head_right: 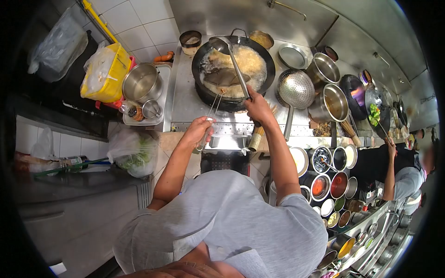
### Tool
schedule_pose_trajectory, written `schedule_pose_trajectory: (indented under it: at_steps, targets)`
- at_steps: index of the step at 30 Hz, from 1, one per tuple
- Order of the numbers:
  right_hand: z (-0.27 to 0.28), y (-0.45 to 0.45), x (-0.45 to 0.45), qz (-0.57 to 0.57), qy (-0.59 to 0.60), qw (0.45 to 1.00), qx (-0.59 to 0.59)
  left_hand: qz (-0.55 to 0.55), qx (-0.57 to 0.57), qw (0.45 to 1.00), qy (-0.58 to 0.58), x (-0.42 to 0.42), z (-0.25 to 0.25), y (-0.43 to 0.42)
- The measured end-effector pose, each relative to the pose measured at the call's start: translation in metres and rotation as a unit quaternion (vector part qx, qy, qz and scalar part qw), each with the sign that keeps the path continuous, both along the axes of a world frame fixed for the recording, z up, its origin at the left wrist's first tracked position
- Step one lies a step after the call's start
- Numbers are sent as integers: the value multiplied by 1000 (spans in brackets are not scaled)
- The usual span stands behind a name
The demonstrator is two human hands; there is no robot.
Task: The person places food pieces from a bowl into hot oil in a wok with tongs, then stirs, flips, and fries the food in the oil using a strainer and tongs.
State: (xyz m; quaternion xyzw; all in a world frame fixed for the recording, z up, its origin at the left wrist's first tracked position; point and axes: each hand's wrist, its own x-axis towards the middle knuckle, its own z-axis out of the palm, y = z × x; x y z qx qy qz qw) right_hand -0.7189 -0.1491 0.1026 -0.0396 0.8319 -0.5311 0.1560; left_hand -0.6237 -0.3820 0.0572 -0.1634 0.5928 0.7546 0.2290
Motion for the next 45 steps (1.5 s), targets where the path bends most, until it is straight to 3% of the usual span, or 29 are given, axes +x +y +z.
schedule_pose_trajectory:
  at_steps: [5,9,11,12,14,17,22,24,25,37,40,45]
  targets:
    - [-4,-24,-31,43,27,996,72,-4,-7,1000,0,0,4,2]
    - [0,-30,-36,63,-6,997,53,3,1,1000,2,-2,-3,1]
    - [6,-21,-33,61,-148,976,-146,5,12,1000,8,-2,-9,0]
    - [6,-23,-29,63,-147,977,-144,4,22,1000,14,-4,-11,0]
    - [7,-29,-18,59,-39,997,-15,4,15,1000,16,-4,-11,0]
    - [14,-39,-13,43,-2,998,43,-6,1,1000,15,-1,-9,1]
    - [-6,-30,-25,68,-11,996,48,-4,4,1000,13,-4,-6,2]
    - [17,-20,-14,53,-139,985,-90,-8,-3,1000,19,-1,-1,0]
    - [18,-18,-9,55,-141,984,-88,-6,-2,1000,16,1,-2,-1]
    - [13,13,-14,34,74,992,98,-1,3,1000,19,-9,-7,-2]
    - [22,13,-20,6,20,994,110,9,12,1000,12,-10,-4,-1]
    - [-12,28,-53,12,50,995,82,3,0,1000,19,-11,1,-1]
